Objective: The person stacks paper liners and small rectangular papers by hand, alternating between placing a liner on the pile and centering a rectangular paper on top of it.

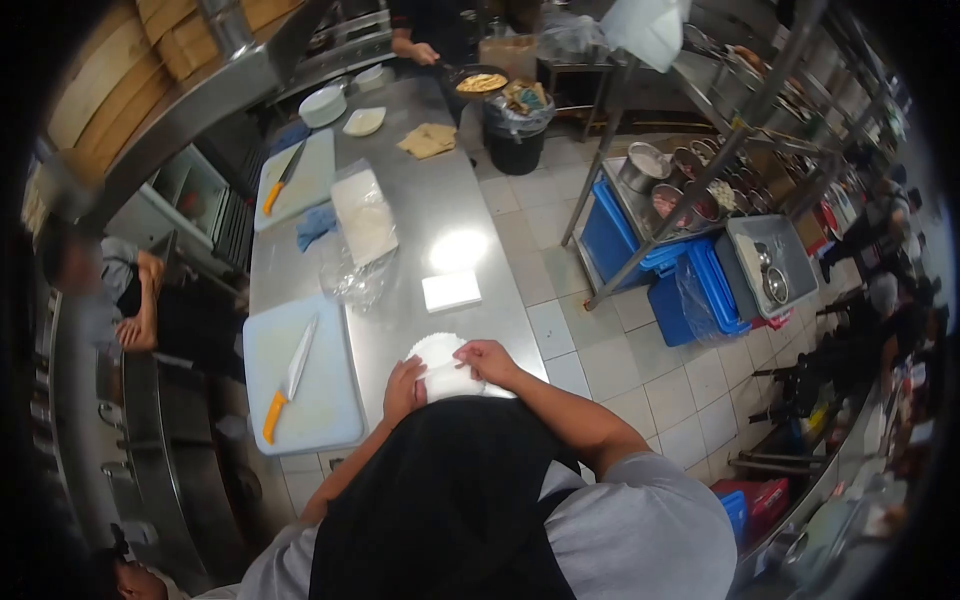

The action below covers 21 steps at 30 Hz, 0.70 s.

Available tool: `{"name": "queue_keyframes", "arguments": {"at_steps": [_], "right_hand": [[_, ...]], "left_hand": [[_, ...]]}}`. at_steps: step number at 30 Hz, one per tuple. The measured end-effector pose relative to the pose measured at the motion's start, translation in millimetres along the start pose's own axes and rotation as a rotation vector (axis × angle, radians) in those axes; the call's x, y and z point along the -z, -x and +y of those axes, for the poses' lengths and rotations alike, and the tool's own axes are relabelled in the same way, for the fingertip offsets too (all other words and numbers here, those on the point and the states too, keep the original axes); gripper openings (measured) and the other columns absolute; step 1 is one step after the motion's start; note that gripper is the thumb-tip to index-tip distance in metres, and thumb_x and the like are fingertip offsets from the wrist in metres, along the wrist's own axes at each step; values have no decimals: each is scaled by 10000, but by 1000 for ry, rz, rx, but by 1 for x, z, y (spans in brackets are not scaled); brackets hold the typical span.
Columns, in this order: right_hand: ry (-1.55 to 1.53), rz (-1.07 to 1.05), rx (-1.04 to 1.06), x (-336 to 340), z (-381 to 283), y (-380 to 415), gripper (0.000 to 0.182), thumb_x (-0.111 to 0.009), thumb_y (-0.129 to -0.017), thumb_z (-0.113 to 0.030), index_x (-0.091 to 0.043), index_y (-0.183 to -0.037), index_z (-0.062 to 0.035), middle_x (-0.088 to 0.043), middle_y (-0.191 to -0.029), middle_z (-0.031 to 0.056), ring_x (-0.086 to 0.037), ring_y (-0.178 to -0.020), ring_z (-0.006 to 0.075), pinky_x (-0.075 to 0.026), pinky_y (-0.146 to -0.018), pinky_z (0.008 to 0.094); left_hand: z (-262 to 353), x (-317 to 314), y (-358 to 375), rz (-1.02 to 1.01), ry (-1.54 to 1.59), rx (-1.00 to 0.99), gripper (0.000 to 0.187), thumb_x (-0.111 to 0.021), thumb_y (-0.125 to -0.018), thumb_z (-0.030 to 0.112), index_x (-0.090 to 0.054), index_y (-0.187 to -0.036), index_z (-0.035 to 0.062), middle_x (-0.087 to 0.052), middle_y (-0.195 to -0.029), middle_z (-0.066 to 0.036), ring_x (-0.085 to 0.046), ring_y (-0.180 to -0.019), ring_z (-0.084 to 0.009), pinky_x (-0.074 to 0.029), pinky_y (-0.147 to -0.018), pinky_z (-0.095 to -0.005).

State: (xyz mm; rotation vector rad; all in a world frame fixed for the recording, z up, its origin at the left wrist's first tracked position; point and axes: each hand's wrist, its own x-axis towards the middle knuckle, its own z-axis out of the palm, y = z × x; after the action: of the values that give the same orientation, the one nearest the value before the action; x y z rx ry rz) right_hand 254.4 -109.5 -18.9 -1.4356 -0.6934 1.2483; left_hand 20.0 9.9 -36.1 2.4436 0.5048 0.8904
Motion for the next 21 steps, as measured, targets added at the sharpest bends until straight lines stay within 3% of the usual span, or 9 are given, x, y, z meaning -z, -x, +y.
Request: {"name": "queue_keyframes", "arguments": {"at_steps": [6,13,16,18,21], "right_hand": [[30,63,-123,-7,0,-12,151,-682,-1005,-143,-738,-1059,-13,-753,-863,69,-616,-606,105,-515,-560,263],[294,157,-57,-16,-2,-25,52,-739,-876,-88,-747,-848,-46,-756,-805,68,-642,-655,132,-528,-626,293],[355,188,-68,-18,-8,-25,51,-741,-863,-81,-728,-824,-52,-726,-759,62,-644,-664,136,-515,-600,289],[328,192,-85,-20,-13,-24,38,-738,-861,-74,-715,-838,-54,-707,-760,61,-649,-673,142,-522,-594,297],[161,176,-147,-23,-31,-21,37,-725,-872,-58,-690,-885,-57,-676,-779,61,-661,-686,162,-552,-595,319]], "left_hand": [[5,3,-4,4,15,29,342,-629,-838,-41,-683,-1167,34,-661,-1298,-168,-623,-1251,-381,-439,-1153,-565],[6,13,-8,-73,56,95,310,-644,-869,-21,-675,-1173,34,-673,-1281,-183,-620,-1259,-387,-454,-1139,-543],[16,16,-14,-83,147,191,307,-658,-878,-1,-669,-1183,29,-643,-1325,-196,-620,-1245,-398,-472,-1103,-526],[27,22,-17,49,-86,65,352,-688,-871,37,-649,-1220,22,-607,-1344,-211,-629,-1182,-418,-505,-1033,-496],[46,32,-22,98,-307,182,418,-734,-852,96,-626,-1247,15,-578,-1347,-211,-640,-1118,-405,-510,-996,-479]]}}
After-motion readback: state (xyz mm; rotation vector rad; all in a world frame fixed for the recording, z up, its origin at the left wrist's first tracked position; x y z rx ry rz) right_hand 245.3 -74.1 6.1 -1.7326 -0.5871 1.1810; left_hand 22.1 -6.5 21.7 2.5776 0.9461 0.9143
